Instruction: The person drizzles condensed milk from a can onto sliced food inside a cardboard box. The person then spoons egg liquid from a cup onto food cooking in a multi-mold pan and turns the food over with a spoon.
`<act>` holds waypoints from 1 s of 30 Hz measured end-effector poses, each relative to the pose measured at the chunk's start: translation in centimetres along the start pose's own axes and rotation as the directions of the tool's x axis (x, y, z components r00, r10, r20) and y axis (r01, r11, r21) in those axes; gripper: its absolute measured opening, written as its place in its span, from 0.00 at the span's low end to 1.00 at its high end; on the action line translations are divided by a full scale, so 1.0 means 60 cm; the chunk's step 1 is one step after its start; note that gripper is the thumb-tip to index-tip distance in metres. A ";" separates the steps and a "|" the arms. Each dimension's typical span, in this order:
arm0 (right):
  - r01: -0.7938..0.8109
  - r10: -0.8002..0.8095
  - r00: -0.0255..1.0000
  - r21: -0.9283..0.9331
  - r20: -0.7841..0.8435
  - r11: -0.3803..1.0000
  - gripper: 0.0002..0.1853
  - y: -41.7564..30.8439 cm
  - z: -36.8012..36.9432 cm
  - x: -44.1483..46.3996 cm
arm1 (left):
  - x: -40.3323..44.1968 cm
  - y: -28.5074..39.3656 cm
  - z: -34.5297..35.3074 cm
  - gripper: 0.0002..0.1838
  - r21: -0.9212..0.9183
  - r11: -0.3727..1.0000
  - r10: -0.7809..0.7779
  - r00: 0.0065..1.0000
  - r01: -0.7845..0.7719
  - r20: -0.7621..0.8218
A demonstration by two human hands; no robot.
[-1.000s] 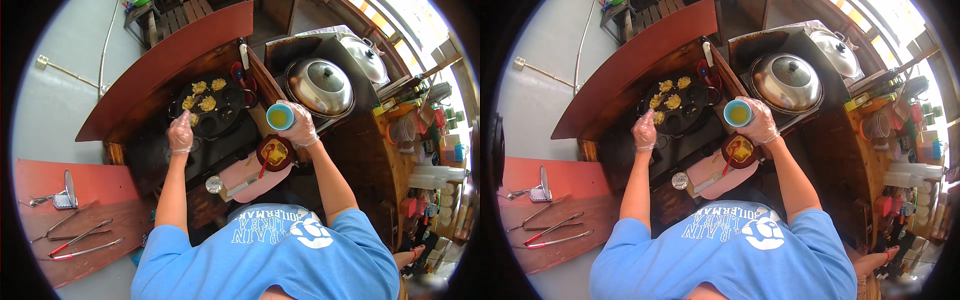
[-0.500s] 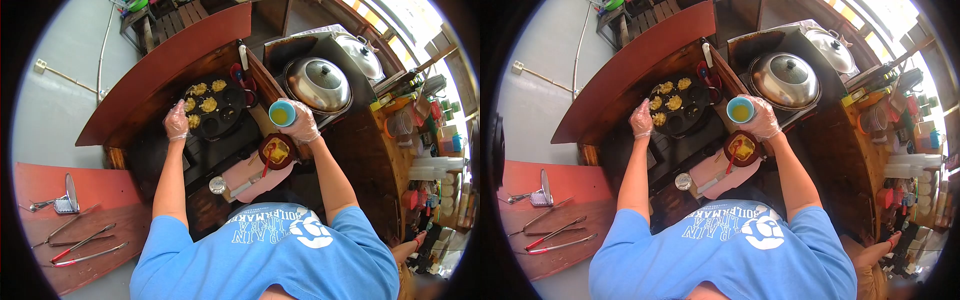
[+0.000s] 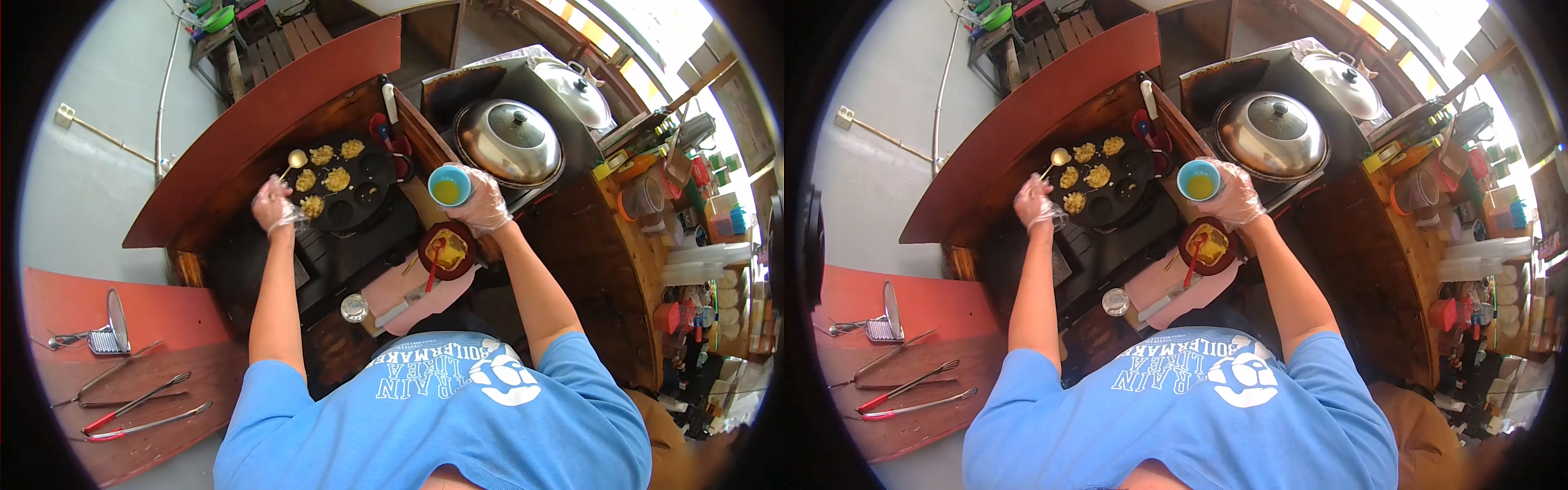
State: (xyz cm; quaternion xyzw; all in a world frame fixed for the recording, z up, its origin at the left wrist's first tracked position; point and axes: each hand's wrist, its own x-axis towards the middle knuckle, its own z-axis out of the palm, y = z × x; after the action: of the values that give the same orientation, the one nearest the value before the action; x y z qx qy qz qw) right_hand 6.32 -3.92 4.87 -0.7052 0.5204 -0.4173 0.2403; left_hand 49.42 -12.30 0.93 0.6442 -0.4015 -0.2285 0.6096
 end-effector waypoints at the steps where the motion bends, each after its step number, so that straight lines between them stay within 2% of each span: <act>1: 0.003 -0.004 1.000 0.033 0.008 0.999 0.34 -0.008 -0.001 0.002 | -0.006 0.017 -0.005 0.14 -0.151 0.987 -0.052 0.998 0.057 0.035; 3: 0.007 -0.007 1.000 0.022 -0.009 1.000 0.35 -0.026 0.008 0.009 | -0.038 0.074 -0.018 0.12 -0.393 0.909 -0.109 0.989 0.141 0.102; 4: 0.016 -0.016 1.000 0.020 -0.021 1.000 0.35 -0.035 0.016 0.014 | -0.061 0.104 -0.023 0.12 -0.393 0.909 -0.111 0.989 0.142 0.100; 6: 0.047 -0.045 0.999 0.039 -0.031 0.998 0.36 -0.049 0.031 0.027 | -0.109 0.157 -0.035 0.11 -0.489 0.855 -0.062 0.971 0.171 0.231; 8: 0.077 -0.072 0.996 0.113 -0.049 0.991 0.36 -0.067 0.046 0.043 | -0.170 0.213 -0.034 0.10 -0.535 0.826 -0.042 0.966 0.178 0.256; 9: 0.109 -0.107 0.992 0.030 -0.062 0.994 0.39 -0.072 0.056 0.047 | -0.188 0.219 -0.037 0.10 -0.469 0.873 0.024 0.947 0.136 0.320; 10: 0.118 -0.116 0.992 0.034 -0.051 0.992 0.39 -0.075 0.067 0.052 | -0.201 0.221 -0.039 0.10 -0.403 0.911 0.083 0.918 0.087 0.387; 12: 0.232 -0.236 0.970 -0.067 -0.055 0.970 0.42 -0.081 0.087 0.061 | -0.223 0.215 -0.029 0.11 -0.257 0.965 0.167 0.867 -0.047 0.469; 13: 0.265 -0.268 0.963 -0.098 -0.019 0.959 0.43 -0.086 0.093 0.065 | -0.228 0.219 -0.023 0.11 -0.163 0.970 0.237 0.834 -0.178 0.498; 14: 0.277 -0.279 0.960 -0.092 -0.006 0.956 0.43 -0.091 0.099 0.069 | -0.233 0.218 -0.017 0.10 -0.067 0.944 0.313 0.810 -0.323 0.496; 16: 0.329 -0.328 0.944 -0.128 0.026 0.936 0.41 -0.106 0.110 0.075 | -0.236 0.209 -0.004 0.09 -0.039 0.833 0.501 0.723 -0.551 0.477; 18: 0.359 -0.356 0.933 -0.119 0.042 0.926 0.41 -0.116 0.122 0.082 | -0.240 0.199 0.002 0.08 -0.047 0.803 0.551 0.709 -0.594 0.441; 22: 0.393 -0.384 0.919 -0.133 0.086 0.910 0.40 -0.129 0.135 0.088 | -0.242 0.179 0.004 0.09 0.020 0.850 0.479 0.788 -0.527 0.387; 23: 0.402 -0.391 0.915 -0.151 0.097 0.903 0.40 -0.129 0.139 0.089 | -0.244 0.179 0.005 0.11 -0.007 0.958 0.267 0.882 -0.287 0.388; 24: 0.408 -0.396 0.912 -0.147 0.105 0.901 0.40 -0.127 0.144 0.090 | -0.245 0.182 0.005 0.12 -0.035 0.999 0.038 0.918 -0.026 0.395; 25: 0.398 -0.386 0.917 -0.165 0.102 0.903 0.40 -0.123 0.149 0.090 | -0.246 0.168 0.009 0.14 -0.123 0.976 -0.124 0.922 0.180 0.367; 26: 0.386 -0.375 0.922 -0.183 0.097 0.904 0.39 -0.120 0.154 0.091 | -0.243 0.153 0.012 0.14 -0.125 0.976 -0.125 0.924 0.181 0.360; 28: 0.352 -0.338 0.936 -0.202 0.104 0.914 0.40 -0.118 0.161 0.093 | -0.233 0.142 0.015 0.13 -0.386 0.813 -0.303 0.882 0.437 0.360; 30: 0.315 -0.298 0.949 -0.224 0.106 0.922 0.40 -0.115 0.165 0.097 | -0.224 0.135 0.015 0.12 -0.406 0.786 -0.339 0.874 0.467 0.348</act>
State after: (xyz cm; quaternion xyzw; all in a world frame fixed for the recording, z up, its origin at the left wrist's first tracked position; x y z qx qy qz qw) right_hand 18.96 -7.93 6.88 -0.8157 0.4412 -0.3593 0.1040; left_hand 39.08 -1.63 6.05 0.5096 -0.2598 -0.5273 0.6283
